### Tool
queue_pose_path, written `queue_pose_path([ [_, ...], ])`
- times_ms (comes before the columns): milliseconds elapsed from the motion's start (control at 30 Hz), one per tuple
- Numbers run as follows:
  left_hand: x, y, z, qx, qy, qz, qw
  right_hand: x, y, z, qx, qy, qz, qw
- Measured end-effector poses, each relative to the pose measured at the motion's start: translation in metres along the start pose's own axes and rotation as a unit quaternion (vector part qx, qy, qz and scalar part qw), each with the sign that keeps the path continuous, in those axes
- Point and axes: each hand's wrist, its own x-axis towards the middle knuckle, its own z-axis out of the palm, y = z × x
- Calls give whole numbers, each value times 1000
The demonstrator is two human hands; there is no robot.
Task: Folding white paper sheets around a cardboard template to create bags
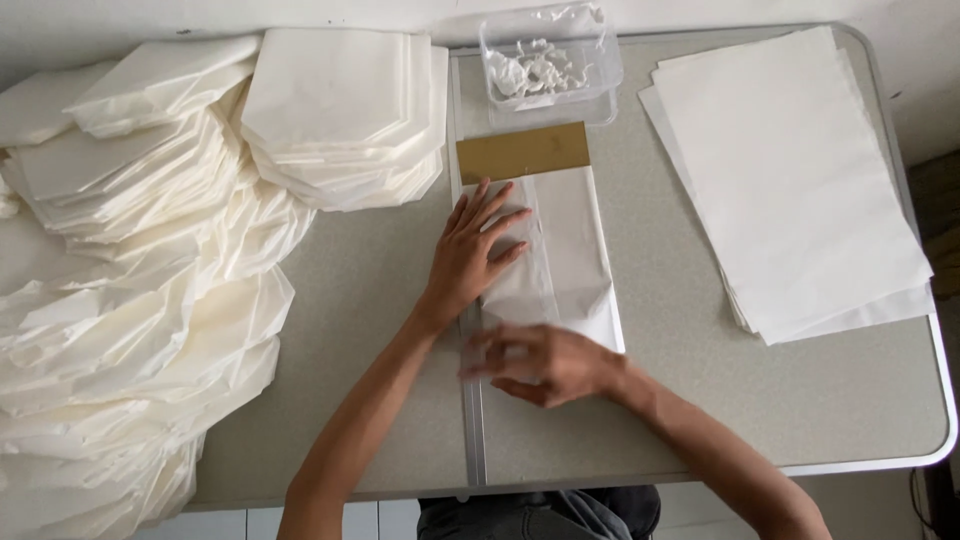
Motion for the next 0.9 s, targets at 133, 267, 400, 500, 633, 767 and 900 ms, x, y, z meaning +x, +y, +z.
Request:
queue_pose_path([
  [133,0,-2,3,-26,-8,-6,1000,-14,30,-5,4,81,85,993],
  [267,-1,-4,7,17,-4,-10,1000,-16,38,7,-169,104,210,957],
  [400,0,4,-2,8,6,-3,1000,-16,38,17,-239,28,250,938],
  [500,-1,3,-2,-9,3,1,1000,-11,25,16,-239,-5,266,934],
  [633,0,-2,1,-9,-1,1,1000,-17,26,19,-234,-47,284,929],
  [767,1,-1,-1,-9,-16,0,1000,-20,29,13,-221,-29,295,929],
  [900,0,-2,0,1,-2,21,1000,-27,45,-17,-169,40,313,934],
])
